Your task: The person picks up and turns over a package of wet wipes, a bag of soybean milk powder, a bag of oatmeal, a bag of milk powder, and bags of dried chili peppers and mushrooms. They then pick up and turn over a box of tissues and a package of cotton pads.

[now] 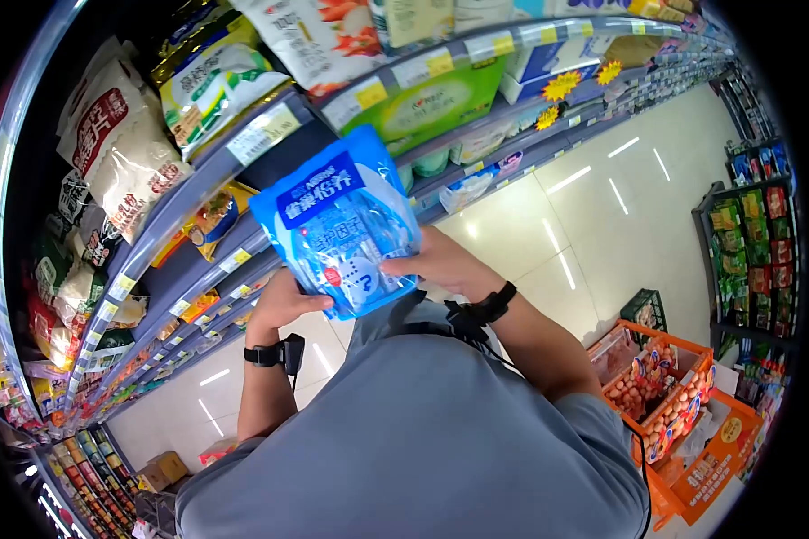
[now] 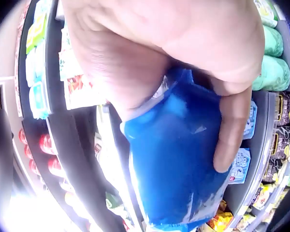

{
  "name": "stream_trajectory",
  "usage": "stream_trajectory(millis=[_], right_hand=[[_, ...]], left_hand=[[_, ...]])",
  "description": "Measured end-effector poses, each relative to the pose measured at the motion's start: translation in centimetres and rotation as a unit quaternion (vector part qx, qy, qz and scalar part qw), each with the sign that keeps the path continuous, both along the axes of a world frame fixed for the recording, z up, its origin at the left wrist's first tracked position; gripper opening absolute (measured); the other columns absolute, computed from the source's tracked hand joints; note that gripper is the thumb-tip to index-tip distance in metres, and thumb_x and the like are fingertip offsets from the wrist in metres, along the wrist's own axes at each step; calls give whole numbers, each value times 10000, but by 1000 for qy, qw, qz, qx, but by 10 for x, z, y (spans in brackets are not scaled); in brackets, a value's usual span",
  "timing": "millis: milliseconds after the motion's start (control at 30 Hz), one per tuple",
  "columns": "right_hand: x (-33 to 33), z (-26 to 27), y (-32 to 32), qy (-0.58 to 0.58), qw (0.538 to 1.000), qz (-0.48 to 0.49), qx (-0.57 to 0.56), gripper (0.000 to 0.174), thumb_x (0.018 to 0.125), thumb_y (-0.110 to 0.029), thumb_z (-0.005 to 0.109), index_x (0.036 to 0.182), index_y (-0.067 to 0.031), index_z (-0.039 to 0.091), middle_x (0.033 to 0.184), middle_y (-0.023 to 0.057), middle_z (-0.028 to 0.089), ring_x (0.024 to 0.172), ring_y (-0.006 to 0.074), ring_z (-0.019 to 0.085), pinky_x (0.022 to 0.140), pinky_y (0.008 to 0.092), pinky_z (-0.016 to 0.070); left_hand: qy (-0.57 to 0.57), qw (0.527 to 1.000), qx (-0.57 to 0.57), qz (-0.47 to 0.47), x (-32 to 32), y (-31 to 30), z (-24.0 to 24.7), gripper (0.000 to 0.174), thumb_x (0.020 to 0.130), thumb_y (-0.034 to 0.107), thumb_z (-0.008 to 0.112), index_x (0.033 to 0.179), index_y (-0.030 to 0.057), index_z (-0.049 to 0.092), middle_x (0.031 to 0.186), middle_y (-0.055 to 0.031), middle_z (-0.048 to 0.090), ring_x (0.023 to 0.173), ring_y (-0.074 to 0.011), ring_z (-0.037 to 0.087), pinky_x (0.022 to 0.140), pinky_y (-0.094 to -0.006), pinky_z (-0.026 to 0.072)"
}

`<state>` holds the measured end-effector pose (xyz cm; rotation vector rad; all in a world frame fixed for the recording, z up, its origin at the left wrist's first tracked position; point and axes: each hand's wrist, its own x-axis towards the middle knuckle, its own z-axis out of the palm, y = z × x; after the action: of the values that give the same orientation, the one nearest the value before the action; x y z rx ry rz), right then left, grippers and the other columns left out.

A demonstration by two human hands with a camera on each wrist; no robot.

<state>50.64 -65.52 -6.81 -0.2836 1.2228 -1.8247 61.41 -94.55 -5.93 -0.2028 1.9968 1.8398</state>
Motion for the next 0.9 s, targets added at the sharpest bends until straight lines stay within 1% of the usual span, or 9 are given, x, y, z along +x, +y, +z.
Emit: stream_trajectory(millis=[133, 167, 233, 333, 467, 533, 567, 800, 900], right_hand=[[-24, 1, -75, 73, 996, -43, -21, 693, 859, -151, 826, 1440, 7, 481, 1316, 105, 644, 1152, 166, 629, 1011, 346, 511], [-31, -10, -90, 119, 990, -57, 59, 707, 853, -153, 832, 1436, 10, 469, 1298, 106, 631, 1153, 172, 618, 1007, 341, 508], [-50, -3, -119, 180, 962, -76, 191, 719, 830, -190, 859, 1398, 22, 474, 1223, 116, 622, 1092, 182, 618, 942, 322, 525], [-73, -17, -148, 335, 919, -80, 191, 668, 826, -223, 852, 1338, 52, 525, 1199, 146, 656, 1025, 199, 657, 873, 343, 548], [-89, -16, -168, 389, 882, -153, 217, 518, 833, -206, 825, 1243, 29, 613, 1107, 162, 700, 958, 246, 689, 825, 371, 553], [-98, -27, -173, 380, 874, -181, 241, 522, 811, -161, 799, 1243, 41, 587, 1165, 239, 673, 1087, 413, 657, 944, 435, 524], [-101, -32, -176, 410, 855, -193, 252, 475, 832, -114, 757, 1240, 39, 568, 1171, 253, 654, 1088, 449, 632, 948, 452, 517], [-98, -46, -175, 504, 782, -216, 296, 467, 861, -68, 697, 1271, 46, 504, 1212, 305, 602, 1110, 512, 575, 947, 514, 494], [-101, -47, -168, 487, 795, -194, 305, 491, 872, -68, 690, 1298, 41, 472, 1194, 320, 598, 1089, 512, 583, 920, 532, 501]], left_hand=[[23, 992, -32, 120, -6, -59, -20, 469, 798, 132, 872, 1189, -21, 663, 1085, -65, 734, 923, -135, 678, 837, -305, 551], [56, 987, 13, 153, -12, -65, -17, 413, 830, 123, 845, 1171, -23, 663, 1063, -54, 731, 906, -118, 671, 828, -298, 547], [87, 983, -54, 155, -22, -91, -16, 413, 863, 113, 813, 1212, -31, 644, 1070, -47, 726, 926, -119, 663, 842, -307, 543], [100, 982, -15, 157, -37, -120, -26, 402, 881, 104, 792, 1227, -32, 639, 1091, -51, 719, 954, -120, 654, 842, -316, 540], [76, 969, -194, 134, -67, -136, -14, 318, 891, 171, 785, 1124, -18, 680, 1044, -52, 720, 941, -119, 660, 848, -323, 528], [201, 923, -308, 113, -87, -150, -45, 275, 903, 223, 764, 1071, 12, 710, 1014, -76, 739, 882, -200, 695, 806, -365, 533], [257, 882, -391, 59, -96, -143, -26, 263, 921, 264, 731, 1075, 50, 730, 1052, -131, 744, 915, -321, 699, 821, -411, 535], [269, 786, -557, -1, -117, -154, -96, 268, 962, 265, 672, 1126, 60, 729, 1055, -176, 734, 934, -383, 684, 831, -451, 531], [239, 861, -448, 21, -110, -150, -79, 294, 955, 285, 683, 1125, 49, 725, 1050, -176, 737, 955, -381, 683, 848, -449, 525]])
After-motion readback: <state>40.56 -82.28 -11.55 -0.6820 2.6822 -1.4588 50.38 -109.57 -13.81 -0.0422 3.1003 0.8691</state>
